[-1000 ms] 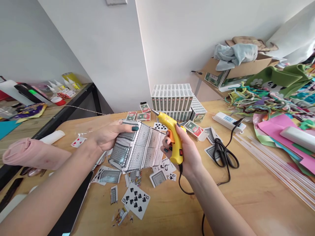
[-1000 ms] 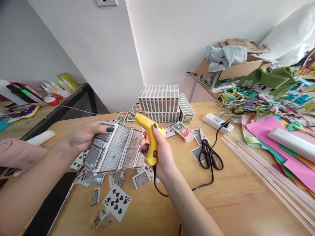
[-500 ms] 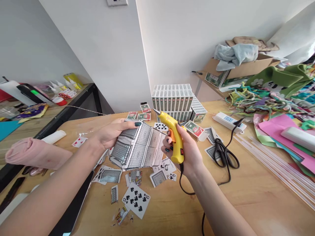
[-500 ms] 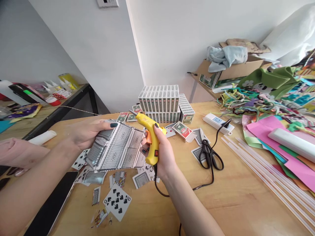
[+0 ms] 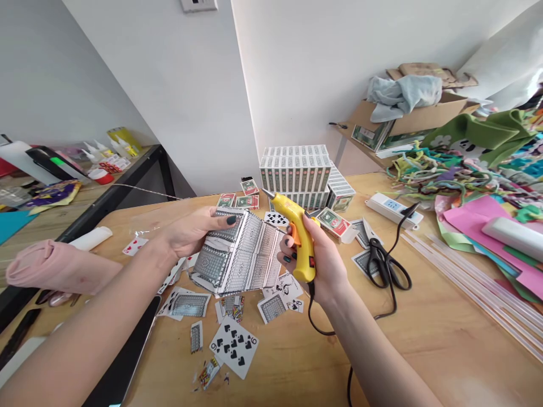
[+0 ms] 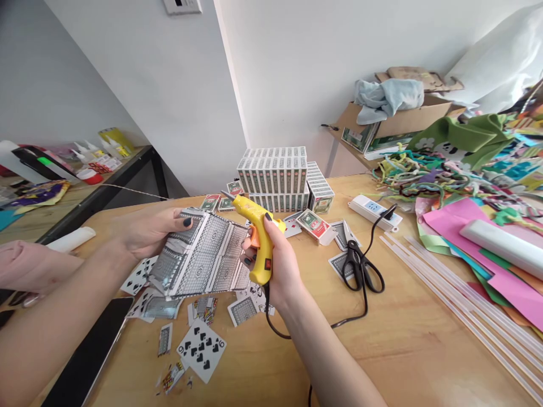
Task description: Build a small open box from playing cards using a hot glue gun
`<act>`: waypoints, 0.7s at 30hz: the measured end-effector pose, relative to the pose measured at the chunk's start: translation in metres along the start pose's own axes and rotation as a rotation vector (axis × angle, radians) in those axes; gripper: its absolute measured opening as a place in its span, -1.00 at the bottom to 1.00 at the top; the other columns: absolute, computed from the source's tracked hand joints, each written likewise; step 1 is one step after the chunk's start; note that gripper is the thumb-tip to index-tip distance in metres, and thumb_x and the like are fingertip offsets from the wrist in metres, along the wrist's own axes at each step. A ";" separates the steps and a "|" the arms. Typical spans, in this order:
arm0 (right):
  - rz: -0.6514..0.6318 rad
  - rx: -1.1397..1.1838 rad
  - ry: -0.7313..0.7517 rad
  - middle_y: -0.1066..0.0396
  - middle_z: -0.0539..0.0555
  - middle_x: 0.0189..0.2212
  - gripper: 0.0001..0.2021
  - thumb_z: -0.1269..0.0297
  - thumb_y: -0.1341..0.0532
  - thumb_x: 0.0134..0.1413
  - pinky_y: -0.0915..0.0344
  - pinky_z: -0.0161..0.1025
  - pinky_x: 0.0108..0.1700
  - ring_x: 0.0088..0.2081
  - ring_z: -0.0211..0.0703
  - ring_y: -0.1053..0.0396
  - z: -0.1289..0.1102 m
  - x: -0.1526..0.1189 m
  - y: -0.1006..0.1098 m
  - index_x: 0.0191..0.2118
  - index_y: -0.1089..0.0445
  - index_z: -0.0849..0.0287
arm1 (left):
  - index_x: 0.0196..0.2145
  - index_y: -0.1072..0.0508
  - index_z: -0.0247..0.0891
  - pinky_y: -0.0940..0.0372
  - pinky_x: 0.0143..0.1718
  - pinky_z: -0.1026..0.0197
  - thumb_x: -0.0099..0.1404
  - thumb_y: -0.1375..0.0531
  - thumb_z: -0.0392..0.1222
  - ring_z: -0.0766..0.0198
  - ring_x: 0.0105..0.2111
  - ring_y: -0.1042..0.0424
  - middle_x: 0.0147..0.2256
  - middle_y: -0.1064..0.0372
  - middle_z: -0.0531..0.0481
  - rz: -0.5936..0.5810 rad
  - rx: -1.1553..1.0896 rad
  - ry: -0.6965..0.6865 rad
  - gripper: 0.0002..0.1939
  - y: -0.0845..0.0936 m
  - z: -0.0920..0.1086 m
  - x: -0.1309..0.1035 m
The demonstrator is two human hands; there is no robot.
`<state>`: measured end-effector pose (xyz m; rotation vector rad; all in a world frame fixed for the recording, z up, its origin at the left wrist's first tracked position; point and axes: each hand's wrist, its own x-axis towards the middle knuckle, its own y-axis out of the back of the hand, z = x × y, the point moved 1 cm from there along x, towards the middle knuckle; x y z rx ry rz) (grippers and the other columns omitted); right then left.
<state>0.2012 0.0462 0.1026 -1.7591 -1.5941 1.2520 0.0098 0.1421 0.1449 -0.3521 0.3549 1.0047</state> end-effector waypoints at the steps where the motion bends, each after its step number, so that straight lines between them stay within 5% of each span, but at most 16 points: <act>1: -0.001 0.000 0.000 -0.30 -0.05 -0.64 -0.70 0.04 -0.21 0.09 -0.10 -0.40 -0.54 -0.61 -0.39 -0.10 0.000 0.000 0.000 -0.44 -0.36 0.20 | -0.41 -0.60 -0.34 -0.38 -0.44 0.30 -0.21 -0.49 -0.18 0.23 -0.46 -0.47 -0.43 -0.55 -0.13 -0.029 0.018 0.009 -0.66 0.000 0.001 -0.001; 15: -0.007 -0.015 -0.010 -0.32 -0.03 -0.64 -0.70 0.06 -0.19 0.11 -0.09 -0.41 -0.54 -0.61 -0.39 -0.13 -0.001 -0.001 0.000 -0.45 -0.37 0.21 | -0.38 -0.60 -0.34 -0.35 -0.48 0.26 -0.16 -0.43 -0.27 0.22 -0.48 -0.45 -0.43 -0.53 -0.12 -0.080 0.152 0.029 -0.71 -0.013 0.008 -0.012; 21: -0.022 -0.053 -0.008 -0.35 -0.03 -0.63 -0.70 0.05 -0.20 0.11 -0.15 -0.41 -0.51 -0.60 -0.39 -0.16 0.000 -0.001 -0.001 -0.45 -0.37 0.20 | -0.29 -0.57 -0.34 -0.37 -0.29 0.19 -0.08 -0.44 -0.19 0.15 -0.32 -0.48 -0.31 -0.53 -0.16 -0.026 0.108 -0.011 -0.65 -0.007 0.004 -0.005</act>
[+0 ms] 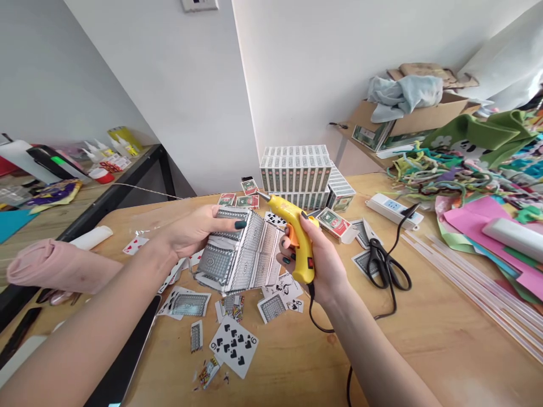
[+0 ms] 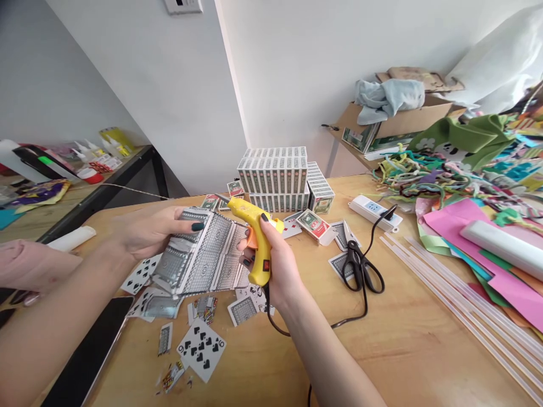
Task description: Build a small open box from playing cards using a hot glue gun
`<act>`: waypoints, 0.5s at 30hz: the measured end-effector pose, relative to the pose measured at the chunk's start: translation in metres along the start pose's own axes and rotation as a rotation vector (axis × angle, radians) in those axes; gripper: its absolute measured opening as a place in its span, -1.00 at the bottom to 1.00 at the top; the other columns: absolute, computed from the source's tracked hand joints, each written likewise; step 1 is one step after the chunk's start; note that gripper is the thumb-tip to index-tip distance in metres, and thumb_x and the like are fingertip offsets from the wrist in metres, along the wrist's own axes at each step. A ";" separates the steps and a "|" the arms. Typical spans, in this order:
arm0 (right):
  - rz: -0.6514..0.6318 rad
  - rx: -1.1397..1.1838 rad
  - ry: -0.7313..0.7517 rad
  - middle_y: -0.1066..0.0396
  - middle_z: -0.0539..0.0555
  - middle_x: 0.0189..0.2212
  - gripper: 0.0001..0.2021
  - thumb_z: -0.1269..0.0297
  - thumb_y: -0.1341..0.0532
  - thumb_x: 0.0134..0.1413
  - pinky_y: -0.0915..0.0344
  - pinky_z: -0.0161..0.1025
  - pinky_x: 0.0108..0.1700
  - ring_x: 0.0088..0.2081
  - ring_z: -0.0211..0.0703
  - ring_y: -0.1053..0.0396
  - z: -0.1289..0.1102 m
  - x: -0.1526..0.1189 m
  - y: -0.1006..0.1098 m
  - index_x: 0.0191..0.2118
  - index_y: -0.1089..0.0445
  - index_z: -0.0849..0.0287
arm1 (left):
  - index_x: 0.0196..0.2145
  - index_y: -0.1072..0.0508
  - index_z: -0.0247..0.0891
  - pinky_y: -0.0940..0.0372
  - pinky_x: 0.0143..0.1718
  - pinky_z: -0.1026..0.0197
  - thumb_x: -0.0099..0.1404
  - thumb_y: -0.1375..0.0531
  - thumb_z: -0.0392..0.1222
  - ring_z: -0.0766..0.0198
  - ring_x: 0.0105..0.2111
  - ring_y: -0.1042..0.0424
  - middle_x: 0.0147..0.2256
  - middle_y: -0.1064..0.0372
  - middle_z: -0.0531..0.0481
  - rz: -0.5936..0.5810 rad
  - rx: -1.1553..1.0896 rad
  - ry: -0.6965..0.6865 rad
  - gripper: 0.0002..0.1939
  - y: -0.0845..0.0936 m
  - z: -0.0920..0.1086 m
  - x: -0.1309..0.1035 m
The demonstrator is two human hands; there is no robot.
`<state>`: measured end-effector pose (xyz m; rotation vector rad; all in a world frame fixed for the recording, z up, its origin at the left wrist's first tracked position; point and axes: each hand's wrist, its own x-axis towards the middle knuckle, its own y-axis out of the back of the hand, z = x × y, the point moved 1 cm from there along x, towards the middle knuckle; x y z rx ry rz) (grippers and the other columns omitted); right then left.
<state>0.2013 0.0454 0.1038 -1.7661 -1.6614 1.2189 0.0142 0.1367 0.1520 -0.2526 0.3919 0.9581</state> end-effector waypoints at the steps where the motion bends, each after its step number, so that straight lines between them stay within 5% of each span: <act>1: 0.002 -0.017 0.003 -0.37 -0.02 -0.62 -0.71 0.04 -0.21 0.10 -0.18 -0.41 -0.49 -0.59 -0.38 -0.19 0.001 0.000 0.000 -0.43 -0.38 0.19 | -0.26 -0.56 -0.33 -0.36 -0.26 0.19 -0.08 -0.45 -0.17 0.14 -0.29 -0.48 -0.29 -0.53 -0.16 0.016 -0.011 -0.013 -0.61 0.002 -0.001 0.002; 8: -0.064 -0.055 0.043 -0.45 0.02 -0.54 -0.71 0.01 -0.28 0.01 -0.36 -0.30 -0.34 -0.48 -0.26 -0.34 0.005 0.000 -0.002 -0.41 -0.42 0.17 | -0.26 -0.57 -0.28 -0.28 -0.44 0.29 -0.04 -0.40 0.11 0.25 -0.43 -0.40 -0.36 -0.51 -0.09 -0.039 -0.023 -0.052 -0.53 0.013 -0.013 0.006; 15: -0.089 0.057 0.120 -0.33 -0.04 -0.61 -0.74 0.05 -0.32 -0.02 -0.44 -0.13 -0.20 -0.46 -0.21 -0.34 0.008 0.003 -0.004 -0.49 -0.40 0.13 | -0.26 -0.59 -0.28 -0.30 -0.40 0.30 -0.03 -0.42 0.01 0.24 -0.35 -0.42 -0.31 -0.52 -0.11 0.046 -0.025 -0.040 -0.60 0.008 -0.017 0.001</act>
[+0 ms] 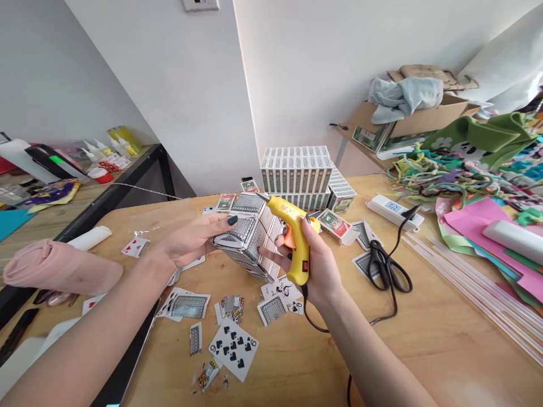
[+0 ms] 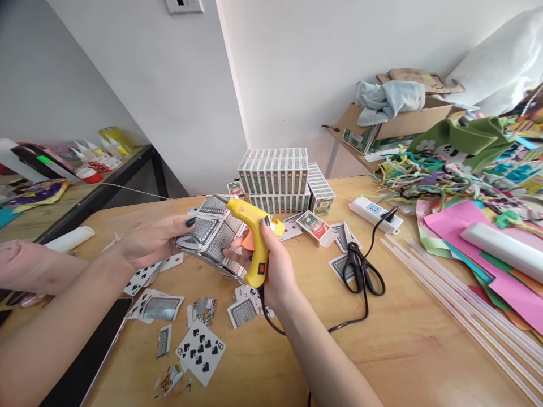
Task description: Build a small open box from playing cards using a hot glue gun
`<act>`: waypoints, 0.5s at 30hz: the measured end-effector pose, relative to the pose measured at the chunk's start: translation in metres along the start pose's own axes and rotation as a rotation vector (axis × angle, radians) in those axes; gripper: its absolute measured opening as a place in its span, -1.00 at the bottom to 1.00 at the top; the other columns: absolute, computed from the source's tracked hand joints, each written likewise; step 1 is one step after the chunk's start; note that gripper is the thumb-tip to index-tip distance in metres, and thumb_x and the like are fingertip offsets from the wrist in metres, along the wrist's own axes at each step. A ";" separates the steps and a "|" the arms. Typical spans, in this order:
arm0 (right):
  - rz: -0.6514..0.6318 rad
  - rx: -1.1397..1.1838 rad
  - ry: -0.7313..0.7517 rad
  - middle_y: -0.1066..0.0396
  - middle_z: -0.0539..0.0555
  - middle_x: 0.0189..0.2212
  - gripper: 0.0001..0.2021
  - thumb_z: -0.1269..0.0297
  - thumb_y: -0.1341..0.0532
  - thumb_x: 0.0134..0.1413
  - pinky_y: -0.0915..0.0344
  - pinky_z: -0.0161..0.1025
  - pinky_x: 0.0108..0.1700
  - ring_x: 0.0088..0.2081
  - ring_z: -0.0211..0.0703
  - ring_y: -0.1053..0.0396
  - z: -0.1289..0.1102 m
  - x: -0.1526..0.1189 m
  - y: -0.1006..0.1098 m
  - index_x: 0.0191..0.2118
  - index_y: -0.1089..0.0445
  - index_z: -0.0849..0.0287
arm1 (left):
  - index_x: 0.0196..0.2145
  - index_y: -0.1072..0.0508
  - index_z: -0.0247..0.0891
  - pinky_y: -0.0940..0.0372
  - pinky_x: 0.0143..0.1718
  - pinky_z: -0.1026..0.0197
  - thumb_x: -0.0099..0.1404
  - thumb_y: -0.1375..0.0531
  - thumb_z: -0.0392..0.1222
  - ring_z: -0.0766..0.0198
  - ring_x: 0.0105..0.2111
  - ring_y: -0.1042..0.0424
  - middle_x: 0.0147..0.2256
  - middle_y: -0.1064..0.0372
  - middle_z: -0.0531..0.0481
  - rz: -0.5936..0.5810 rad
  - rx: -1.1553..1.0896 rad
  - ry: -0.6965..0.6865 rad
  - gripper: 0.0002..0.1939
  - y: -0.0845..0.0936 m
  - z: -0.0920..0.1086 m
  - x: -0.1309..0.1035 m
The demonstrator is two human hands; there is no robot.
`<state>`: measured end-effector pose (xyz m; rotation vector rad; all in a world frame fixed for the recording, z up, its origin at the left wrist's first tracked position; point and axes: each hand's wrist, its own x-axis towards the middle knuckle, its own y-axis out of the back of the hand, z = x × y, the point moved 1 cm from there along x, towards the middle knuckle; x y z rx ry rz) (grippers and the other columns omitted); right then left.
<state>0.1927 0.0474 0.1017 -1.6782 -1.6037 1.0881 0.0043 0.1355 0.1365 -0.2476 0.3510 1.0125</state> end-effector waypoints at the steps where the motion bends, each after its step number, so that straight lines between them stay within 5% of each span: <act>1: -0.006 -0.026 0.006 -0.34 -0.03 -0.59 -0.75 0.05 -0.32 -0.02 -0.43 -0.13 -0.20 -0.45 -0.21 -0.35 0.001 0.001 0.001 -0.47 -0.41 0.13 | -0.28 -0.59 -0.29 -0.30 -0.40 0.32 -0.03 -0.43 -0.02 0.26 -0.37 -0.41 -0.32 -0.52 -0.11 0.023 -0.009 0.003 -0.62 -0.001 0.000 0.001; 9: -0.006 -0.524 0.117 -0.41 0.04 -0.59 -0.66 -0.04 -0.25 0.04 -0.20 -0.28 -0.51 -0.58 -0.24 -0.24 -0.006 -0.001 0.010 -0.35 -0.47 0.20 | -0.41 -0.57 -0.33 -0.25 -0.51 0.38 0.02 -0.40 -0.18 0.36 -0.49 -0.35 -0.46 -0.47 0.00 0.172 -0.118 -0.010 -0.81 0.010 -0.007 0.005; 15: -0.119 -0.757 0.175 -0.45 0.04 -0.56 -0.69 0.01 -0.23 0.08 -0.25 -0.24 -0.27 -0.38 -0.14 -0.39 -0.020 -0.004 0.008 -0.39 -0.49 0.19 | -0.44 -0.55 -0.37 -0.20 -0.55 0.36 0.02 -0.39 -0.21 0.40 -0.55 -0.30 -0.50 -0.44 0.03 0.211 -0.134 -0.015 -0.83 0.014 -0.007 0.003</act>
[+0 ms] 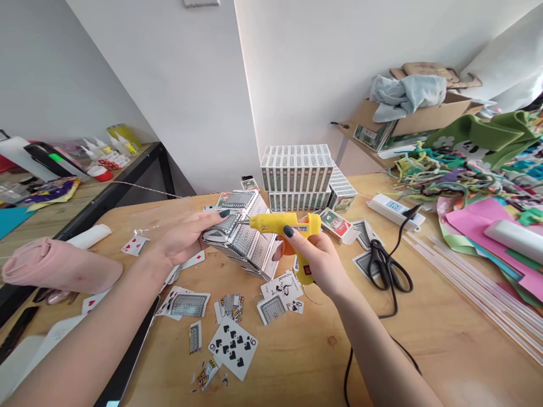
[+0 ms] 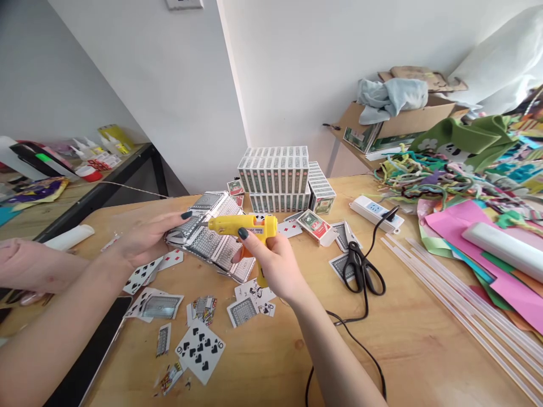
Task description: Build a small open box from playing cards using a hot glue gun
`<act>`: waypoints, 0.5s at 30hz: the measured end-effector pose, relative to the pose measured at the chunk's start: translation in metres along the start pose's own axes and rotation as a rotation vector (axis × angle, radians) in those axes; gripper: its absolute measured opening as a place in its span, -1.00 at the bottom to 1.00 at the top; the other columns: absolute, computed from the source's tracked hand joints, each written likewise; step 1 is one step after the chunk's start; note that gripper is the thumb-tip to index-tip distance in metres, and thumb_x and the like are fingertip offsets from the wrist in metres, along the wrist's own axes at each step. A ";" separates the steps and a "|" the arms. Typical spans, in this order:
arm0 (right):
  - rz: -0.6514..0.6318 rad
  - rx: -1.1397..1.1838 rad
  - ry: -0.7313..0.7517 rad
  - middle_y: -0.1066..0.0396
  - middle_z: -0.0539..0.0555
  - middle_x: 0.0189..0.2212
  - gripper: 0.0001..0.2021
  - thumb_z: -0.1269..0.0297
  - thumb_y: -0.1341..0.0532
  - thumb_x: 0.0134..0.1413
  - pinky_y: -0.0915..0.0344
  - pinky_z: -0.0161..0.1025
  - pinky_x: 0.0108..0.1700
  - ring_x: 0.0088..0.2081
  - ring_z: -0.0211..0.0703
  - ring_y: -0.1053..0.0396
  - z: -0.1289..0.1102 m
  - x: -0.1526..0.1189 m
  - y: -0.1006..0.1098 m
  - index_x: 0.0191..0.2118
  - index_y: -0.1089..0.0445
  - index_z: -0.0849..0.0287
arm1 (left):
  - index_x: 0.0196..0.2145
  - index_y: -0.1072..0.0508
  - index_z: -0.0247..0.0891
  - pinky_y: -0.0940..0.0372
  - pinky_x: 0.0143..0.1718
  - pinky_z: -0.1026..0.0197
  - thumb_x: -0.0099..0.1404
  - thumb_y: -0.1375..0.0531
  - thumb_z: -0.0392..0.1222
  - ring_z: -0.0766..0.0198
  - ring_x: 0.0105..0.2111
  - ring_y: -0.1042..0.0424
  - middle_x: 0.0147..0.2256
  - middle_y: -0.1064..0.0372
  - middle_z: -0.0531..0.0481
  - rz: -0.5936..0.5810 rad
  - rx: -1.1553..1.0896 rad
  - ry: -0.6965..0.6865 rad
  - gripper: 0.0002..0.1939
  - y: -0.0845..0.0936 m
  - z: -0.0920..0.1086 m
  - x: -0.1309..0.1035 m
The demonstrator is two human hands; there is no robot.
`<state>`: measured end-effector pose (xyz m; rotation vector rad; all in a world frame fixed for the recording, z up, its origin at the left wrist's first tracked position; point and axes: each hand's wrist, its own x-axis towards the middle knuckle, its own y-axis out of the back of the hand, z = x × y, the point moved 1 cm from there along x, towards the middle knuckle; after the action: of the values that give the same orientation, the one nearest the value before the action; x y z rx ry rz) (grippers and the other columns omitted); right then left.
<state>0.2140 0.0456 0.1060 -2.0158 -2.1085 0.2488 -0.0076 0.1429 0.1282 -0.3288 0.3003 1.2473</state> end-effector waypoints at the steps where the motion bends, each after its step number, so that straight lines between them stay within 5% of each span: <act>1: -0.017 -0.004 0.001 -0.46 0.03 -0.55 -0.69 0.01 -0.24 0.08 -0.25 -0.23 -0.24 -0.36 -0.14 -0.40 0.000 0.000 0.001 -0.36 -0.49 0.18 | -0.43 -0.55 -0.38 -0.19 -0.55 0.36 0.03 -0.38 -0.21 0.40 -0.55 -0.29 -0.51 -0.44 0.03 -0.001 0.009 0.002 -0.83 0.000 0.000 0.000; 8: -0.052 -0.039 -0.013 -0.51 0.05 -0.49 -0.70 -0.01 -0.24 0.08 -0.26 -0.22 -0.15 -0.26 -0.10 -0.41 -0.005 0.000 0.006 -0.38 -0.52 0.14 | -0.36 -0.55 -0.38 -0.23 -0.46 0.32 0.03 -0.38 -0.17 0.32 -0.45 -0.37 -0.39 -0.49 -0.06 -0.019 0.090 0.002 -0.76 -0.005 0.002 0.000; 15: -0.083 -0.158 -0.006 -0.49 0.07 -0.46 -0.62 0.02 -0.16 0.16 -0.20 -0.28 -0.32 -0.36 -0.18 -0.33 -0.012 -0.005 0.010 -0.49 -0.54 0.15 | -0.43 -0.51 -0.37 -0.25 -0.46 0.31 0.04 -0.36 -0.15 0.27 -0.42 -0.40 -0.39 -0.48 -0.08 -0.074 0.148 -0.009 -0.79 -0.007 0.004 0.002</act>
<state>0.2273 0.0412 0.1151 -2.0062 -2.2752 0.0773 0.0001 0.1443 0.1316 -0.2051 0.3683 1.1468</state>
